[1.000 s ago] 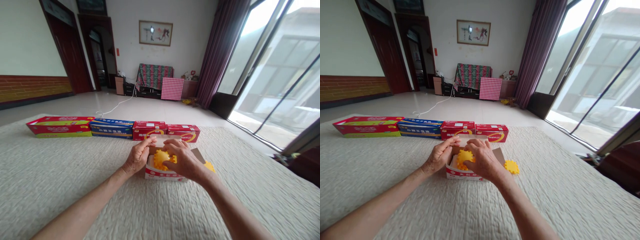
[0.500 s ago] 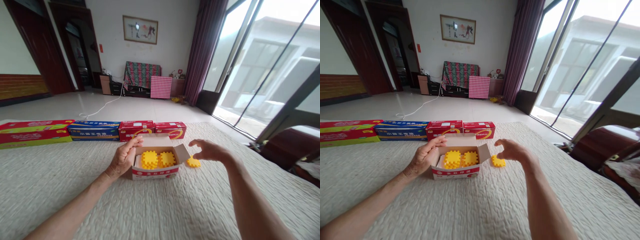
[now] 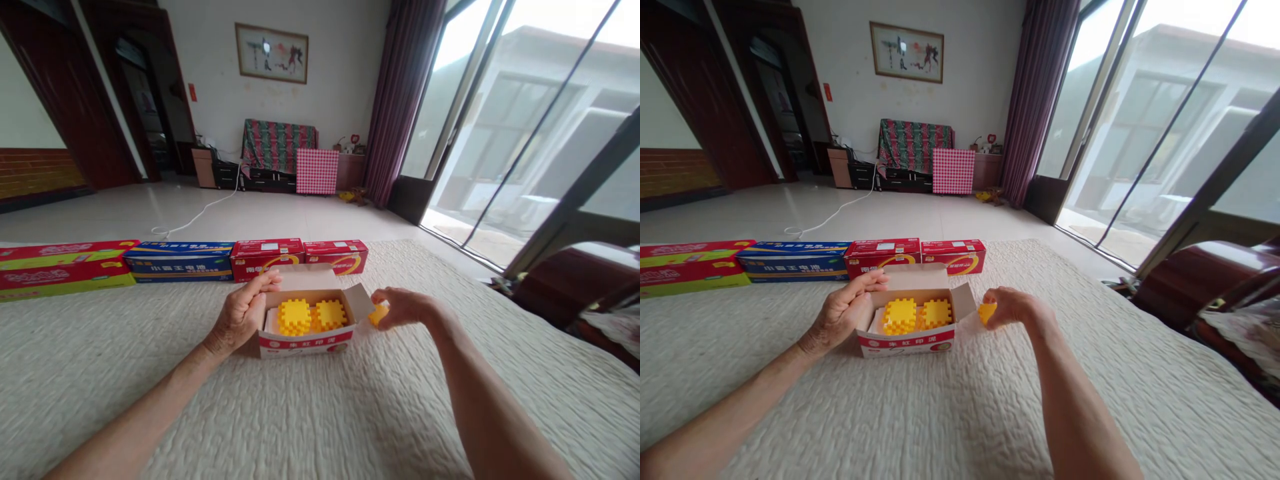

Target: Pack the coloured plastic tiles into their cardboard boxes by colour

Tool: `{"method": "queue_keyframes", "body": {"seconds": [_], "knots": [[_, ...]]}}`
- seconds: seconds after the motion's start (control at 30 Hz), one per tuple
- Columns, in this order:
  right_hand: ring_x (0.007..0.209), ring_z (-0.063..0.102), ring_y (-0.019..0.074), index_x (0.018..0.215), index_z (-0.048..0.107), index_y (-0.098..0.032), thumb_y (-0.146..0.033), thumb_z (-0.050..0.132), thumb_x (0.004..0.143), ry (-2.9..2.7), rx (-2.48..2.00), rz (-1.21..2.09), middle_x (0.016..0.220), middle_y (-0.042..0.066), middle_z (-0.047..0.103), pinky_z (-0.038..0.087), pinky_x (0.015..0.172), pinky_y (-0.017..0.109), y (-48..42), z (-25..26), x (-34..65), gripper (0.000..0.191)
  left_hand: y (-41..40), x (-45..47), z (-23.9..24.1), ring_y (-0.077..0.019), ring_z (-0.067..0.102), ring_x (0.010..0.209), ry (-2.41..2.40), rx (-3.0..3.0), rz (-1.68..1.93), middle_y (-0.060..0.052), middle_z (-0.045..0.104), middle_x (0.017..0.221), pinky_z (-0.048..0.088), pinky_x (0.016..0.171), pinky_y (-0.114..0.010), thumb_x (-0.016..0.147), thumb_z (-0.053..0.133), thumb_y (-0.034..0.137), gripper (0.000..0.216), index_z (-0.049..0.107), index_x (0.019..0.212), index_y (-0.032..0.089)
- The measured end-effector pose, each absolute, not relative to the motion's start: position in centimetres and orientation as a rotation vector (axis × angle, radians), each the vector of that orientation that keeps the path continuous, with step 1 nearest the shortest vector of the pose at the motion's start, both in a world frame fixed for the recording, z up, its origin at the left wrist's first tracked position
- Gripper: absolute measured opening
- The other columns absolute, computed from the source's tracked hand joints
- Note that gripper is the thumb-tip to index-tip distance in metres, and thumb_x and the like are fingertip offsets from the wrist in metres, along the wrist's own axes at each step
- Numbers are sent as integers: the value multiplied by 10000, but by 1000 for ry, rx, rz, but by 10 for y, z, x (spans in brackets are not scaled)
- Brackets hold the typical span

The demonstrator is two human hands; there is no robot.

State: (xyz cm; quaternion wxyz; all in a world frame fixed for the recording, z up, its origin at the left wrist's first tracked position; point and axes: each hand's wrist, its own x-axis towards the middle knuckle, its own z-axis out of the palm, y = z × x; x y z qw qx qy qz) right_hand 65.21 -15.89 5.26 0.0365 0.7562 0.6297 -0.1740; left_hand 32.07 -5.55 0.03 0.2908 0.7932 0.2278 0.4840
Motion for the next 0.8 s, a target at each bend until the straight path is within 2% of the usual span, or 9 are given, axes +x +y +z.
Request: {"method": "queue_keyframes", "body": {"seconds": [0.1, 0.2, 0.33, 0.4, 0.5, 0.63, 0.8], "knots": [[1051, 619, 279, 1158, 623, -204, -336, 710, 629, 1951, 2417, -454, 1172, 110, 652, 483, 881, 379, -162, 62, 661, 553, -55, 321, 0, -171, 653, 1029, 592, 2108, 1296, -73, 650, 1198, 505, 941, -342, 865, 415, 125, 444, 538, 1283, 205], [968, 639, 272, 1155, 612, -163, -363, 662, 690, 2042, 2639, -143, 1080, 133, 675, 497, 845, 393, -167, 78, 666, 509, -55, 321, -1, -171, 660, 1015, 579, 2102, 1300, -74, 652, 1193, 512, 932, -341, 866, 415, 122, 446, 535, 1287, 206], [946, 627, 247, 1168, 588, -192, -405, 651, 718, 2568, 2629, 200, 1075, 96, 665, 501, 844, 404, -172, 99, 633, 502, -54, 321, -1, -170, 663, 1010, 584, 2104, 1307, -76, 655, 1184, 509, 941, -349, 867, 406, 114, 445, 537, 1283, 201], [957, 622, 230, 1155, 596, -217, -366, 646, 733, 2787, 2434, 130, 1086, 72, 662, 501, 847, 391, -174, 105, 604, 450, -54, 322, -1, -167, 664, 1009, 583, 2106, 1311, -76, 653, 1187, 510, 941, -344, 866, 400, 112, 446, 538, 1281, 197], [962, 610, 230, 1144, 598, -201, -297, 676, 692, 2856, 2293, 64, 1126, 85, 637, 504, 837, 386, -174, 104, 566, 469, -54, 322, -2, -167, 663, 1019, 584, 2110, 1306, -76, 651, 1195, 507, 951, -340, 865, 397, 112, 452, 534, 1288, 193], [1072, 562, 258, 1109, 607, -185, -278, 681, 679, 2866, 2188, 92, 1265, 110, 561, 462, 916, 430, -167, 91, 550, 445, -53, 322, -2, -171, 663, 1027, 599, 2107, 1302, -75, 659, 1187, 498, 969, -343, 862, 401, 119, 455, 535, 1292, 188], [1196, 489, 298, 1138, 599, -213, -282, 711, 662, 2745, 2144, -6, 1343, 113, 515, 375, 1008, 495, -162, 82, 554, 494, -53, 322, -2, -174, 664, 1027, 598, 2109, 1304, -78, 663, 1183, 503, 968, -352, 858, 409, 120, 456, 540, 1289, 192]]}}
